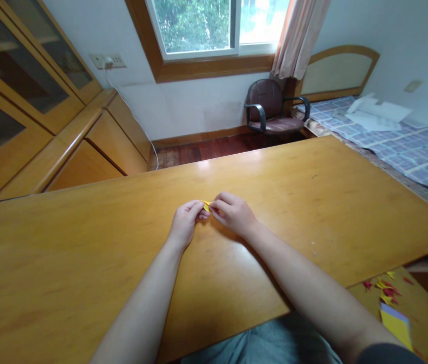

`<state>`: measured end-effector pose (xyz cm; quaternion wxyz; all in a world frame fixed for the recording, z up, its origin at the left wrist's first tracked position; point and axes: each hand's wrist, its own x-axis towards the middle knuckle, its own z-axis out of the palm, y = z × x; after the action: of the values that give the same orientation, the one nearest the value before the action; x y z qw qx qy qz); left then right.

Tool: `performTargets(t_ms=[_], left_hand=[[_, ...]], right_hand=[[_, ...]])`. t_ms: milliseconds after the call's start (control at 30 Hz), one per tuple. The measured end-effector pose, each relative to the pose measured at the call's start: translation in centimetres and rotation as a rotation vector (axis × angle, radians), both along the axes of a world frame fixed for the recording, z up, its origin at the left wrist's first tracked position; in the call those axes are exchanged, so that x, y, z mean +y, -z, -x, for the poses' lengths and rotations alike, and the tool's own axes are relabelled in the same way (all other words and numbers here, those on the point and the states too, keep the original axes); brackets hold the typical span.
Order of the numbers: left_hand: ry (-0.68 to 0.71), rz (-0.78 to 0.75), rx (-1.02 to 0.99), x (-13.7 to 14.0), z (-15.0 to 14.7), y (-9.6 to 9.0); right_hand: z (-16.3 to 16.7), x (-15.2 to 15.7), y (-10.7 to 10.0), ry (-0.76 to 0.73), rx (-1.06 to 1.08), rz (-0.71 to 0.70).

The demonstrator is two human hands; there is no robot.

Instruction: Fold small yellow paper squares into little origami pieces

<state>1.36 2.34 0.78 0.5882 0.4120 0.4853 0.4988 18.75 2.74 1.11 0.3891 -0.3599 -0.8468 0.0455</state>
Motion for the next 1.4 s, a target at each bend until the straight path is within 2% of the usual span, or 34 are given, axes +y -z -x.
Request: performTargets(t_ms=[400, 600, 800, 1400], left_hand=[[0.026, -0.033, 0.063, 0.2, 0.3, 0.8], [0.032, -0.053, 0.081, 0.2, 0.5, 1.0], [0.051, -0.073, 0.160, 0.1, 0.4, 0.9], [0.035, -0.079, 0.163, -0.1, 0.2, 0.5]], right_hand=[[0.1, 0.1, 0.3, -0.030, 0.110, 0.076], [-0.1, 0.2, 0.2, -0.034, 0.324, 0.289], [0.0, 0.4, 0.5, 0.008, 0.384, 0.445], [0.3, 0.7, 0.5, 0.013, 0.434, 0.535]])
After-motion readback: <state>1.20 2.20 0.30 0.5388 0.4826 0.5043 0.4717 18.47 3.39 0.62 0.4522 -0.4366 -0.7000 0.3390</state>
